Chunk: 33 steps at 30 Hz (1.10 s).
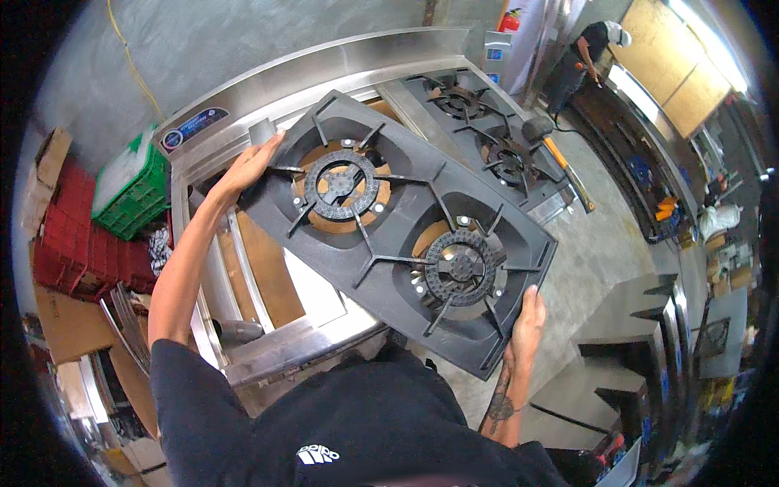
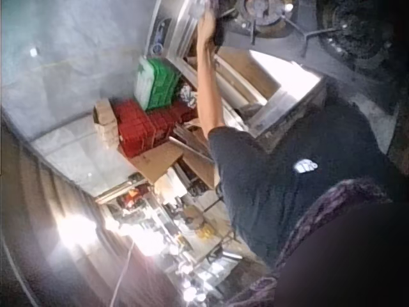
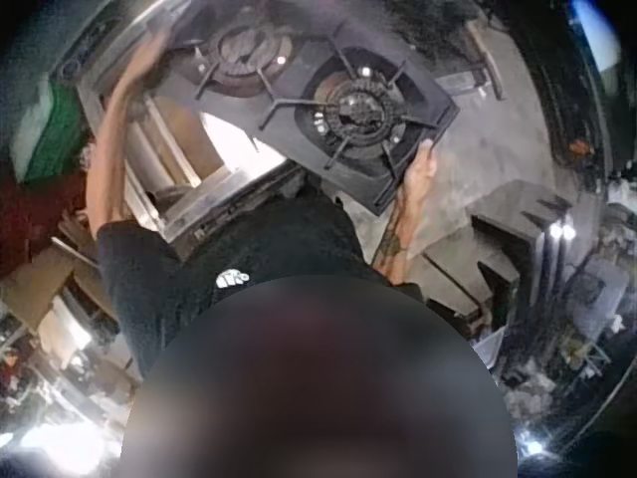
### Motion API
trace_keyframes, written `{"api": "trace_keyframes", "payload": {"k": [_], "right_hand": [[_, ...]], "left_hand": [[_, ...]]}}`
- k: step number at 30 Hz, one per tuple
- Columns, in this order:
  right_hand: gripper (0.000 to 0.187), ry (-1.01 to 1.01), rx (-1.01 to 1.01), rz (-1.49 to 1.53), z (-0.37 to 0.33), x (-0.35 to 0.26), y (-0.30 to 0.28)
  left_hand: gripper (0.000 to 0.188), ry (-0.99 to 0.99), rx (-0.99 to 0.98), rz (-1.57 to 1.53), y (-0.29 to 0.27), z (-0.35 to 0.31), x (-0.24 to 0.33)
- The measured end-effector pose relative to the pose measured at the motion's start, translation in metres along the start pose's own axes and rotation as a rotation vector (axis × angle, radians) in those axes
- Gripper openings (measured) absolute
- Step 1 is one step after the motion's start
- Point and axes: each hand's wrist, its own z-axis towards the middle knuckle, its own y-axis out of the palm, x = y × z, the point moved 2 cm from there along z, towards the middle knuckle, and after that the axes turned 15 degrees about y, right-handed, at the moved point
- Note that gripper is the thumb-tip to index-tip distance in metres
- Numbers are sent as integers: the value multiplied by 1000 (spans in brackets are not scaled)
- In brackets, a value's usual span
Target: The person assembles a commercial gas stove by securing a metal frame with a wrench, tapping it into place with a rubber mallet, and installing the burner grates. The person then lifts the assembled unit to position it.
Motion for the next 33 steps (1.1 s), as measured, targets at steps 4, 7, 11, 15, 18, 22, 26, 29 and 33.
{"api": "trace_keyframes", "payload": {"k": [4,7,11,15,18,22,26,29,33], "right_hand": [[49,25,-41,50,-10,4,11],[50,70,-87,134,-22,2,23],[54,3,8,83,-35,6,38],[61,-136,83,112,-42,24,45],[63,-102,111,104,-41,35,45],[55,-83,41,223,-45,34,44],[48,21,-48,258,-67,28,43],[44,63,-88,260,-89,27,46],[42,53,-181,265,-109,29,52]], "left_hand": [[82,-55,-22,-93,11,30,-19],[80,34,-36,-106,17,52,-29],[75,139,40,-55,19,70,-28],[75,377,72,-23,7,70,-7],[71,276,-30,112,-4,68,4],[73,291,82,51,-7,64,11],[83,270,119,206,-15,66,4],[81,253,79,268,-23,66,-10],[83,231,43,264,-23,61,-36]]}}
